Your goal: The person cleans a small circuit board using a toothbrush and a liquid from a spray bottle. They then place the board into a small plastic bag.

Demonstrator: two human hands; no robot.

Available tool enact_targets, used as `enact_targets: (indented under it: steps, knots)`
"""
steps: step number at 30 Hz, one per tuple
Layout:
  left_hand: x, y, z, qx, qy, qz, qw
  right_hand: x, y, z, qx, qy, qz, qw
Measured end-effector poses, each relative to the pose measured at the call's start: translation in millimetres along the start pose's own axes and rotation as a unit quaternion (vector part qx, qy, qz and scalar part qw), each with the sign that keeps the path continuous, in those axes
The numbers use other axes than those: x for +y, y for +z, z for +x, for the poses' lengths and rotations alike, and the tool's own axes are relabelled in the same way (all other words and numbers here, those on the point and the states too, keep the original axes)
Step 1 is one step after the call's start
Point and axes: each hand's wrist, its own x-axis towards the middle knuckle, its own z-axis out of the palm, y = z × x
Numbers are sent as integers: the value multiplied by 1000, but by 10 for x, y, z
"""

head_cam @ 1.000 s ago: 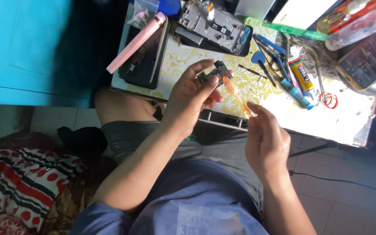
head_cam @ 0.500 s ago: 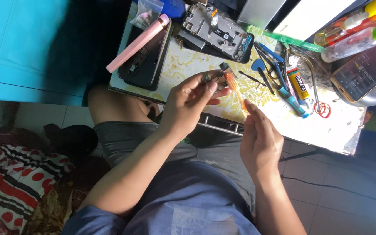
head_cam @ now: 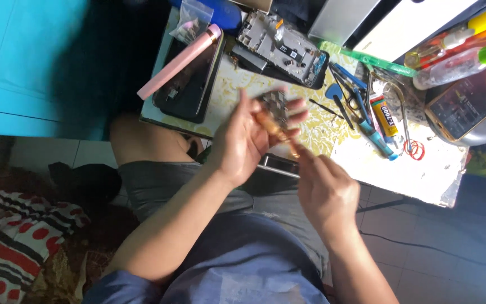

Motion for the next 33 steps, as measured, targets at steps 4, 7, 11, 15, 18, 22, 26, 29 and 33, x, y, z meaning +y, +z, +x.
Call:
enact_targets:
  steps: [4, 7, 11, 15, 18, 22, 26, 29, 33]
  knots:
    - [-76, 114, -51, 29, -15, 35, 999, 27, -49, 29, 64, 20, 1, 998]
    - [-13, 86, -47, 44, 8, 32, 998, 23, -24, -3, 44, -1, 5, 999]
    - [-93, 161, -58, 58, -10, 7, 998, 66, 13, 65, 79, 9, 3, 997]
    - [-55, 68, -23, 43, 3, -33, 999, 63, 118, -20, 25, 17, -27, 999]
    - [-61, 92, -74, 27, -2, -28, 999, 68, 153, 28, 80, 11, -26, 996]
    - [-62, 104, -83, 14, 29, -15, 999, -60, 145, -40, 66, 8, 1, 998]
    - [-80, 33, -72, 77, 8, -40, 996, 12, 111, 39, 84, 34, 79, 993]
    - [-11, 109, -42, 124, 26, -57, 990, -45, 94, 43, 72, 18, 105, 992]
    - [96, 125, -4, 152, -17, -35, 988, -24, 27, -11, 81, 8, 143, 986]
